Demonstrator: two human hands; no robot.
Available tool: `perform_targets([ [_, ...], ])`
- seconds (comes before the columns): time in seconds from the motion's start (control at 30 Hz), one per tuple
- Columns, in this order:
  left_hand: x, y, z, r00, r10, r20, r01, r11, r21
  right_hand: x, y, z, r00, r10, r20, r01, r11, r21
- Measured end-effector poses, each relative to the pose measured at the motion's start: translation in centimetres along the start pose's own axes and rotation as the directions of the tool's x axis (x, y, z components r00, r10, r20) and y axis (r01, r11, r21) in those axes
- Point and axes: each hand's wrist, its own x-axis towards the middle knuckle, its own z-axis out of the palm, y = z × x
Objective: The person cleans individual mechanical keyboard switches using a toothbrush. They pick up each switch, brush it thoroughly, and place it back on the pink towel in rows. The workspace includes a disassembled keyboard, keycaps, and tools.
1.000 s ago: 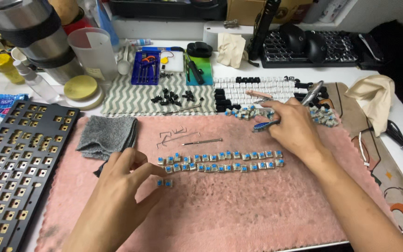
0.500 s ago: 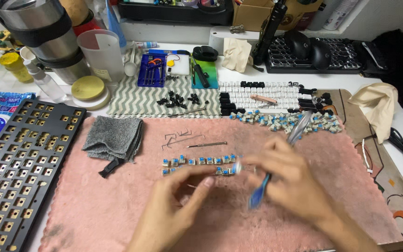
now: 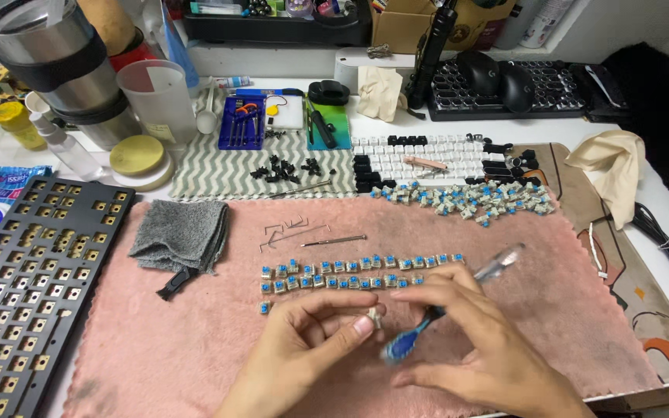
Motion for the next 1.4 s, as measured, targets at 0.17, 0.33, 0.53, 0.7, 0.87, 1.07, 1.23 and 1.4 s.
perform_targets([
  [0.17,-0.1,-0.3,0.1,0.994,-0.035,-0.103,0.048,0.99,0.132,-0.4,-0.7,0.1,0.989,-0.01,-0.149,0.015,0.999,0.037],
  [0.33,-0.4,-1.1,1.0,0.995,0.097,-0.031,-0.099,0.993,-0.061,0.0,-0.9,1.2,0.932,-0.102,-0.347,0.092,0.995,-0.046],
  [0.53,-0.5,-1.5,1.0,0.993,0.114,-0.043,-0.114,0.993,-0.013,0.2,-0.5,1.6,0.919,0.032,-0.393,-0.061,0.996,-0.063],
  [0.7,-0.4,-2.0,0.9,0.989,0.146,-0.029,-0.145,0.989,0.014,0.0,-1.6,1.8,0.928,-0.09,-0.362,0.072,0.995,-0.063],
  [0.87,-0.3,-2.0,0.7,0.985,0.142,-0.098,-0.139,0.989,0.041,-0.1,-0.7,1.9,0.899,-0.055,-0.435,0.013,0.995,-0.1],
  [1.07,-0.4,-1.7,0.8,0.985,0.159,-0.073,-0.156,0.986,0.051,0.2,-0.9,1.9,0.902,-0.088,-0.424,0.036,0.991,-0.131],
  [1.23,-0.3,-2.0,0.6,0.982,0.187,-0.039,-0.188,0.982,-0.034,0.3,-1.4,1.6,0.89,-0.134,-0.436,0.091,0.989,-0.119],
  [1.4,-0.7,-0.5,1.1,0.988,0.13,-0.077,-0.127,0.991,0.047,0.7,-0.3,1.8,0.886,-0.053,-0.461,-0.035,0.983,-0.179],
])
